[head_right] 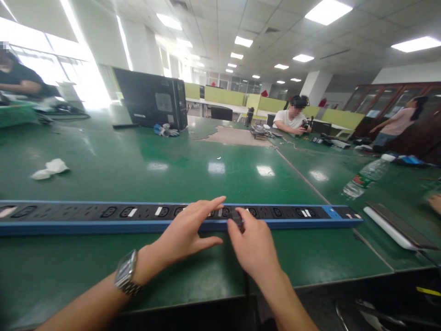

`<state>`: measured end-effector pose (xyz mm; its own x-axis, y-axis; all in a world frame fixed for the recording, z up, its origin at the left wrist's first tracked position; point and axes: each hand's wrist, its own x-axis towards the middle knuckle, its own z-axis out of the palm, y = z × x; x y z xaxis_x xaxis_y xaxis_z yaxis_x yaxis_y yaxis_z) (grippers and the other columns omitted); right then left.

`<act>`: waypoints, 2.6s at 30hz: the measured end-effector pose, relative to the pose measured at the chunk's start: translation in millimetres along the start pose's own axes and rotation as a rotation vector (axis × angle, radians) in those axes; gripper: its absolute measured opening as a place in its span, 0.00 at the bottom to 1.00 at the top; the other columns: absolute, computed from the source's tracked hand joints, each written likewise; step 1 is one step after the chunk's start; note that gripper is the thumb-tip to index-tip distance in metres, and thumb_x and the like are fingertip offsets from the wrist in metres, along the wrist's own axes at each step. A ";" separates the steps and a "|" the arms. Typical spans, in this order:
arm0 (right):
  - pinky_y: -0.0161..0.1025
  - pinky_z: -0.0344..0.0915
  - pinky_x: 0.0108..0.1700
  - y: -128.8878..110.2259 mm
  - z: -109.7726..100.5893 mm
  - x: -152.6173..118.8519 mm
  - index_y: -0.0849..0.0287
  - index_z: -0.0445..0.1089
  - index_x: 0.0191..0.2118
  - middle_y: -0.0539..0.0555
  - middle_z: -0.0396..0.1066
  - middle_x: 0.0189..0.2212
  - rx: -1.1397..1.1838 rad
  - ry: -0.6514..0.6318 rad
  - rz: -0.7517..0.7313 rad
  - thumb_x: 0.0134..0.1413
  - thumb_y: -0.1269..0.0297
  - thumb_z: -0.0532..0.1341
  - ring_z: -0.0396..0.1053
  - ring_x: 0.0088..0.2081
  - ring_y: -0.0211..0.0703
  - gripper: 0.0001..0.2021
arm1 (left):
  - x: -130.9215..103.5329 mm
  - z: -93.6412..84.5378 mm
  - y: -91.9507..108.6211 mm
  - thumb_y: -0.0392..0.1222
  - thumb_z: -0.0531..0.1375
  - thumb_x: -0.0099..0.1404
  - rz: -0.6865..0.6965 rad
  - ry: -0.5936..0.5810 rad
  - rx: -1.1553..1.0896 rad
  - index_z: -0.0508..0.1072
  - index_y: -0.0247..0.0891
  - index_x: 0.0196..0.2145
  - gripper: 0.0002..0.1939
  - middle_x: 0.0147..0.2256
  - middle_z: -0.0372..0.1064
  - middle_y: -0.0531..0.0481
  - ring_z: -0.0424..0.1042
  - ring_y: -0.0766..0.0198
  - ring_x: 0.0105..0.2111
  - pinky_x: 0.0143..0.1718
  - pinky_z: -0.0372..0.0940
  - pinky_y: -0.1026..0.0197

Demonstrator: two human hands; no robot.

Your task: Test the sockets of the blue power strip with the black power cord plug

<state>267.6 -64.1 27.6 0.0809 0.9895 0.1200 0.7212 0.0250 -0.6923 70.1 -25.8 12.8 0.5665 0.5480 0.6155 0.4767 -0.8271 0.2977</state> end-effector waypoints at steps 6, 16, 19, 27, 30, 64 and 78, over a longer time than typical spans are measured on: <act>0.36 0.58 0.26 43.5 -41.5 38.9 0.60 0.74 0.34 0.48 0.65 0.14 -0.097 -0.110 0.057 0.59 0.50 0.50 0.66 0.20 0.40 0.22 | -11.3 1.6 -34.1 0.43 0.62 0.63 -0.230 -0.013 0.215 0.66 0.37 0.55 0.23 0.48 0.72 0.42 0.69 0.50 0.49 0.51 0.63 0.45; 0.36 0.60 0.40 2.4 -9.6 64.8 0.58 0.78 0.38 0.58 0.78 0.39 -0.478 -0.163 -0.183 0.59 0.61 0.50 0.73 0.41 0.46 0.18 | -12.9 6.6 -35.8 0.45 0.59 0.66 -0.258 -0.074 0.235 0.70 0.39 0.50 0.16 0.47 0.73 0.46 0.69 0.53 0.49 0.52 0.63 0.48; 0.35 0.58 0.35 -9.0 -9.8 62.0 0.58 0.77 0.33 0.56 0.78 0.34 -0.481 -0.248 -0.204 0.60 0.61 0.49 0.73 0.36 0.43 0.18 | -13.5 6.3 -35.3 0.46 0.59 0.66 -0.264 -0.076 0.237 0.70 0.40 0.49 0.16 0.47 0.74 0.46 0.69 0.53 0.49 0.51 0.62 0.48; 0.35 0.59 0.36 3.6 -17.3 63.1 0.57 0.78 0.36 0.56 0.79 0.35 -0.533 -0.182 -0.166 0.59 0.60 0.51 0.74 0.38 0.45 0.18 | -17.4 5.0 -36.3 0.47 0.59 0.66 -0.252 -0.069 0.225 0.70 0.41 0.48 0.14 0.47 0.74 0.48 0.69 0.54 0.49 0.52 0.61 0.49; 0.35 0.61 0.37 9.1 -20.1 66.0 0.56 0.78 0.41 0.54 0.79 0.35 -0.466 -0.217 -0.184 0.60 0.59 0.50 0.74 0.38 0.44 0.19 | -16.2 6.1 -35.6 0.47 0.59 0.66 -0.257 -0.064 0.232 0.70 0.41 0.47 0.14 0.47 0.74 0.48 0.69 0.54 0.48 0.52 0.61 0.49; 0.42 0.66 0.33 127.7 -122.4 79.4 0.61 0.76 0.49 0.52 0.75 0.22 -0.469 -0.204 0.010 0.54 0.48 0.53 0.70 0.25 0.46 0.27 | -19.4 4.7 -38.5 0.48 0.59 0.66 -0.239 -0.059 0.205 0.71 0.41 0.48 0.15 0.48 0.73 0.47 0.69 0.53 0.49 0.53 0.61 0.48; 0.37 0.66 0.27 -29.7 -35.2 6.7 0.60 0.65 0.59 0.46 0.67 0.18 0.378 -0.202 -0.104 0.53 0.48 0.61 0.66 0.20 0.39 0.31 | -23.9 -24.0 -17.4 0.45 0.55 0.70 -0.164 0.338 0.259 0.67 0.46 0.56 0.18 0.52 0.67 0.43 0.68 0.55 0.51 0.50 0.66 0.52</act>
<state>270.9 -63.3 74.0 -0.1419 0.9861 0.0867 0.4133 0.1386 -0.9000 32.1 -27.5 10.5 0.2386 0.5618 0.7921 0.7184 -0.6509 0.2453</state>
